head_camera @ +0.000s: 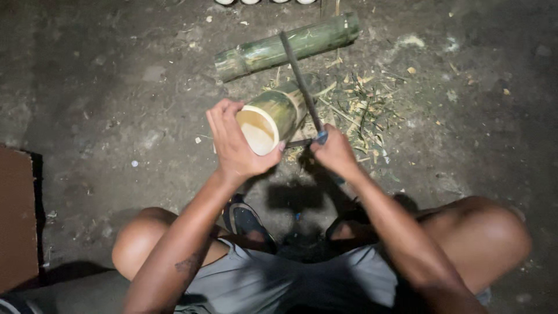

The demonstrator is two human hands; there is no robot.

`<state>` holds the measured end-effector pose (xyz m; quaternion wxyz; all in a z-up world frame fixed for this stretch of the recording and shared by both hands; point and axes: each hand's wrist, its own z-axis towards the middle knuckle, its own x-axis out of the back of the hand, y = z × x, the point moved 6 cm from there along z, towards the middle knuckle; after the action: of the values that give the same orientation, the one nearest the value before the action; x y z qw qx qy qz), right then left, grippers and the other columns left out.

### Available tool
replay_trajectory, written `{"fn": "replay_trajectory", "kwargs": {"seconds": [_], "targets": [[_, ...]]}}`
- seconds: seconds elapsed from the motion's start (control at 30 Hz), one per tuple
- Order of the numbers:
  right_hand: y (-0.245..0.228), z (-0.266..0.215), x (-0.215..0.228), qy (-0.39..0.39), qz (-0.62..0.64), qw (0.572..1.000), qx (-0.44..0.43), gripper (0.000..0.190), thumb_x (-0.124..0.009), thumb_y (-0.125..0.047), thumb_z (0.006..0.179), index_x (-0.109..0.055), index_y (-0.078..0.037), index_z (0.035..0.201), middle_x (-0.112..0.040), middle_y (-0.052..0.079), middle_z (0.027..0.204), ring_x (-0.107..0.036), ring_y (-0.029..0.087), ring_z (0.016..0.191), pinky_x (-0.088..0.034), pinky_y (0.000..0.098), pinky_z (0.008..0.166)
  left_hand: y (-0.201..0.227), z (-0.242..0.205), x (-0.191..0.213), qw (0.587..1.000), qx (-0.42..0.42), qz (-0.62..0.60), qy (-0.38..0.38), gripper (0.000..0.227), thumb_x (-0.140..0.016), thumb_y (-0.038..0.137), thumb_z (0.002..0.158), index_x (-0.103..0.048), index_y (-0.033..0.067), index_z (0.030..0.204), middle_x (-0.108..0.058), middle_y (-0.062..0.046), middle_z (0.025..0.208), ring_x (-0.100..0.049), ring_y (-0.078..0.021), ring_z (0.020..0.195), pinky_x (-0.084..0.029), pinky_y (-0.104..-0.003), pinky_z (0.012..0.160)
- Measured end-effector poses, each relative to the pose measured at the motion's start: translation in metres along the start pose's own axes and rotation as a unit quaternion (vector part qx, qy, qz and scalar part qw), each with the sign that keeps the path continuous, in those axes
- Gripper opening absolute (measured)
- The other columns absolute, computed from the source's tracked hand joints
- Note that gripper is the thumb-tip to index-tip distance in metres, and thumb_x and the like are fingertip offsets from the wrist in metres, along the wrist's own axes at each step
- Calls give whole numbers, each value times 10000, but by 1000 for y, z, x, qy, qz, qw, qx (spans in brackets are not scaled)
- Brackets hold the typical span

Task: The person sits on the floor and uses a hand saw to cut a bamboo stalk into short cylindrical segments. The person holds the bamboo with one hand and saws with the other, rotating the stalk as needed. Cut pieces are placed on the floor nearby.

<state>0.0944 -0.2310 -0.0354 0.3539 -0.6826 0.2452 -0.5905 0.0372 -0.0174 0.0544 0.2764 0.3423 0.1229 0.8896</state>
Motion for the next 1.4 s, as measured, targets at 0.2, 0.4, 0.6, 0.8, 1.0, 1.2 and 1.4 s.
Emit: {"fn": "replay_trajectory", "kwargs": {"seconds": [0.2, 0.4, 0.6, 0.8, 1.0, 1.2, 1.4], "targets": [[-13, -12, -6, -12, 23, 998, 55, 192, -626, -121, 842, -582, -19, 997, -659, 234, 774, -679, 442, 821, -528, 464, 679, -8, 4, -6, 999, 42, 11, 11, 920, -892, 437, 716, -420, -25, 1357, -439, -246, 1283, -433, -433, 1222, -379, -560, 1059], [-32, -17, 7, -32, 9, 999, 35, 194, -658, -149, 834, -585, -23, 962, -671, 235, 797, -687, 418, 749, -528, 473, 693, -12, 6, 3, 999, 43, 18, 18, 902, -904, 415, 742, -407, -24, 1353, -422, -244, 1283, -425, -431, 1244, -371, -543, 1086], [-43, -18, 6, 71, -26, 979, 188, 355, -698, -171, 843, -599, 36, 1115, -666, 241, 835, -664, 435, 781, -525, 478, 666, -22, 11, 1, 998, 54, 14, 16, 908, -900, 431, 699, -423, -21, 1326, -450, -215, 1260, -441, -412, 1209, -371, -539, 1058], [-20, 1, 3, -59, 15, 998, -34, 257, -650, -161, 779, -606, 17, 958, -714, 200, 770, -749, 366, 761, -552, 440, 694, -14, 18, 4, 999, 34, 33, 19, 953, -906, 449, 691, -410, -35, 1346, -426, -253, 1273, -430, -435, 1219, -359, -561, 1061], [68, 4, -23, -31, -22, 999, -25, 338, -696, -206, 788, -634, 18, 1033, -694, 244, 845, -700, 427, 843, -540, 468, 756, -23, 15, -6, 999, 21, 10, -22, 923, -880, 483, 766, -412, -14, 1388, -436, -243, 1316, -438, -430, 1261, -370, -556, 1108], [163, 50, -42, -7, -139, 985, -101, 401, -753, -265, 795, -641, 34, 1037, -706, 292, 967, -694, 465, 963, -543, 502, 845, -67, 36, 14, 974, 195, 71, -89, 1109, -826, 587, 756, -347, -73, 1507, -418, -301, 1434, -568, -482, 1155, -498, -539, 892], [129, 9, -43, -1, -40, 999, -26, 394, -705, -251, 834, -588, 5, 1110, -696, 245, 900, -688, 434, 883, -532, 484, 798, -87, 61, 19, 959, 266, 83, -52, 935, -885, 510, 736, -475, -11, 1395, -543, -204, 1324, -633, -401, 1175, -549, -478, 1006]]}}
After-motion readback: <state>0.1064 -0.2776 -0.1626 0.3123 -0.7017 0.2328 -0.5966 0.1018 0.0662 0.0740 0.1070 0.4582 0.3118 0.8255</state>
